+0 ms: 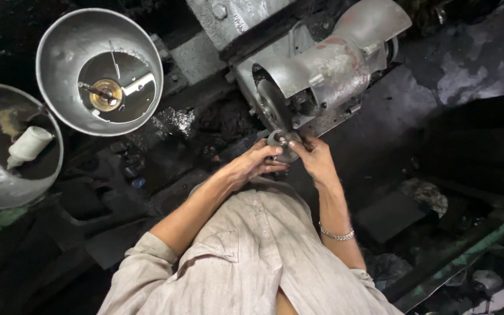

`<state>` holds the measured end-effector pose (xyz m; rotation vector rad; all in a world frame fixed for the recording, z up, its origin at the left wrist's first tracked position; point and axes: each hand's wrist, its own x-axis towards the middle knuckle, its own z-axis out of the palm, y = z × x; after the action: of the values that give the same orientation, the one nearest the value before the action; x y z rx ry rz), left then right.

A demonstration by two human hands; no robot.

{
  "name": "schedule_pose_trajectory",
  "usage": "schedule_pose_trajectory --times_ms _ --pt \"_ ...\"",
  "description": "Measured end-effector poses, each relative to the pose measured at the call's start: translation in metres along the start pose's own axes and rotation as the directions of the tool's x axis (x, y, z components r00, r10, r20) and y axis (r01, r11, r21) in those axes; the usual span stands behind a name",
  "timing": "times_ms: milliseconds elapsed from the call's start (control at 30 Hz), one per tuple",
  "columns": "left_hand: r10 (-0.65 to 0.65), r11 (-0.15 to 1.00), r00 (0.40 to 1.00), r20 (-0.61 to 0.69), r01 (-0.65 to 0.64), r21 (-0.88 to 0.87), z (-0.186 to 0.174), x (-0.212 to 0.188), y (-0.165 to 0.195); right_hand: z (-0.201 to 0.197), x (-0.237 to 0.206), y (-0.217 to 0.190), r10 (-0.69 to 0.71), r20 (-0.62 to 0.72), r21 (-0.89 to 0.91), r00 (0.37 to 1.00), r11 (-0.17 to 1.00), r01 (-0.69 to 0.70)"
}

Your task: The person holds a small cylindrical metal part against a rotating grinding wheel, repeatedly rotating the part to grind its edges and surfaces. The person continues this process for the duration of the clip.

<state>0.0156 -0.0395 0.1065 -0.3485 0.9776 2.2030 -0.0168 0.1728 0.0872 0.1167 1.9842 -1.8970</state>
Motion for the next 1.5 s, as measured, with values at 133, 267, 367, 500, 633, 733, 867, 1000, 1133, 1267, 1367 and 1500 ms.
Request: schedule_pose_trajectory --times_ms 133,267,367,500,633,733,867,1000,1133,1267,1367,1500 --pt "0.033 0.981 0.985 0.171 0.001 -0.194 0.013 0.019 0.006 -0.008 -0.015 -0.009 -0.057 -0.072 0.062 0.996 0.996 0.062" --pt "0.004 0.97 0.98 0.199 0.044 -0.238 0.01 0.026 0.001 -0.007 -0.022 -0.011 -0.061 -0.138 0.118 0.989 0.99 0.078" --pt "-0.006 0.971 0.974 0.227 0.06 -0.232 0.001 0.027 -0.005 -0.003 -0.021 -0.01 -0.084 -0.115 0.071 0.99 0.993 0.093" --pt "-0.01 0.964 0.977 0.215 0.066 -0.257 -0.014 0.024 -0.009 0.01 -0.011 -0.006 -0.058 -0.088 0.027 0.994 0.998 0.06" --pt "0.042 0.96 0.979 0.197 0.015 -0.28 -0.022 0.02 -0.01 0.018 0.001 0.001 -0.045 -0.045 -0.004 0.998 0.999 0.045" --pt "0.055 0.963 0.986 0.159 -0.011 -0.268 -0.024 0.014 -0.01 0.022 0.005 0.008 -0.027 -0.037 -0.03 0.999 0.999 0.025" --pt "0.059 0.961 0.99 0.13 -0.021 -0.275 -0.024 0.012 -0.007 0.025 0.009 0.011 0.002 -0.038 -0.024 0.999 1.0 -0.003" --pt "0.049 0.978 0.991 0.122 -0.024 -0.205 -0.025 0.023 0.001 0.021 0.01 0.001 -0.1 -0.007 -0.037 0.995 0.994 0.1" --pt "0.048 0.978 0.989 0.14 -0.019 -0.206 -0.026 0.036 0.004 0.02 0.012 -0.009 -0.092 -0.033 -0.008 0.995 0.996 0.092" --pt "0.073 0.981 0.991 0.115 -0.05 -0.189 -0.034 0.036 0.007 0.022 0.023 -0.012 -0.09 -0.016 -0.027 0.996 0.996 0.09" --pt "0.09 0.984 0.991 0.094 -0.074 -0.162 -0.041 0.033 0.009 0.03 0.031 -0.009 -0.052 -0.036 -0.032 0.998 0.998 0.051" --pt "0.055 0.986 0.993 0.104 -0.038 -0.16 -0.043 0.025 0.009 0.036 0.031 -0.008 -0.055 -0.024 -0.031 0.998 0.998 0.054"
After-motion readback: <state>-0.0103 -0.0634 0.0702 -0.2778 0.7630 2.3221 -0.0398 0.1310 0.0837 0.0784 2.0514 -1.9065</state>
